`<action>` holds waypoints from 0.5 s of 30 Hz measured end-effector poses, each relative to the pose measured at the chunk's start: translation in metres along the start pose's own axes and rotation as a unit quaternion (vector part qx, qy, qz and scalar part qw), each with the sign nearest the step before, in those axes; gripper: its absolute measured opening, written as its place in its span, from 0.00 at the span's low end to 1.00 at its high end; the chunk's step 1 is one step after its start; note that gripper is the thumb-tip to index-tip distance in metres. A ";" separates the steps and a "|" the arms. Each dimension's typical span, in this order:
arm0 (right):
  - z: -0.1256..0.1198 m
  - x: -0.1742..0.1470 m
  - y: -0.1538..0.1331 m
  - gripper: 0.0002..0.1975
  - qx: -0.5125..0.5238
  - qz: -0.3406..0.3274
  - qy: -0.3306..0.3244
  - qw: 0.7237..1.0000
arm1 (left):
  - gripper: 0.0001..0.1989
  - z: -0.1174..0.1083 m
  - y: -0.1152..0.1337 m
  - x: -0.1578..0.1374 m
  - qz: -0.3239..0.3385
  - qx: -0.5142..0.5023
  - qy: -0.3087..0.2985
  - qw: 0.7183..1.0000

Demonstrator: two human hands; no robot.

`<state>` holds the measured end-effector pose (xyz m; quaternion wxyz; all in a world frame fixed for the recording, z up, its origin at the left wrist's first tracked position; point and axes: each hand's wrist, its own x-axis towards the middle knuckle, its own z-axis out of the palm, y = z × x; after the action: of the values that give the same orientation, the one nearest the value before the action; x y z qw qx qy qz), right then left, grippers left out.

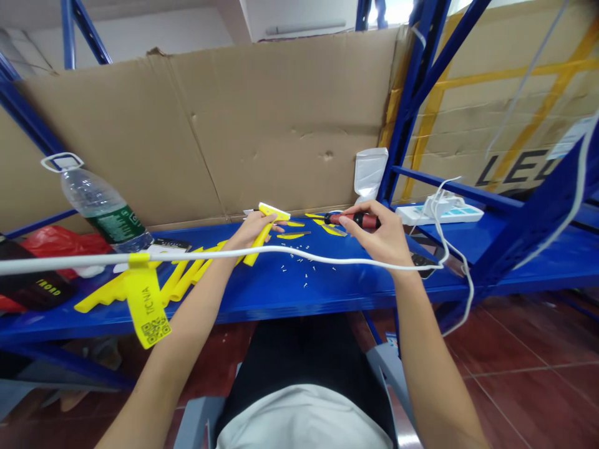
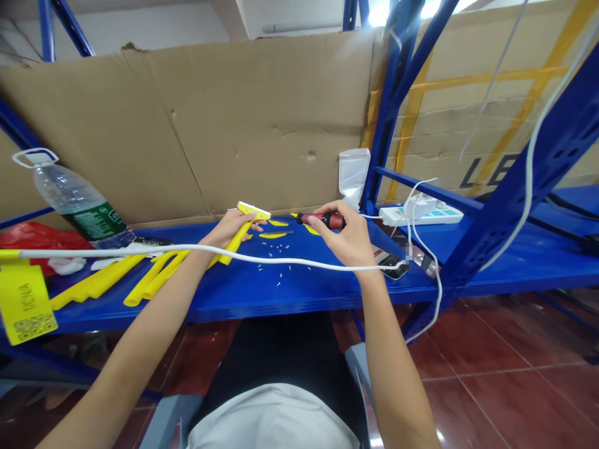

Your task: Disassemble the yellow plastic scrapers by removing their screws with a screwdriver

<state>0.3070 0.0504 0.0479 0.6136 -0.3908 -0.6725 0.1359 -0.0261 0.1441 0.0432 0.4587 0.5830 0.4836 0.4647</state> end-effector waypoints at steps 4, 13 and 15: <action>0.004 -0.002 0.004 0.16 0.009 0.004 -0.018 1.000 | 0.14 0.024 -0.003 -0.006 0.012 -0.043 -0.083 0.996; 0.001 0.000 0.005 0.14 -0.026 0.022 -0.013 0.999 | 0.12 0.045 -0.010 -0.012 -0.001 -0.085 -0.112 0.990; 0.001 0.000 0.005 0.13 -0.031 0.024 -0.014 0.999 | 0.11 0.046 -0.011 -0.013 -0.001 -0.092 -0.105 0.990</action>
<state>0.3079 0.0542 0.0447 0.5886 -0.4236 -0.6751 0.1355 0.0168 0.1286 0.0244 0.5593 0.5834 0.3882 0.4429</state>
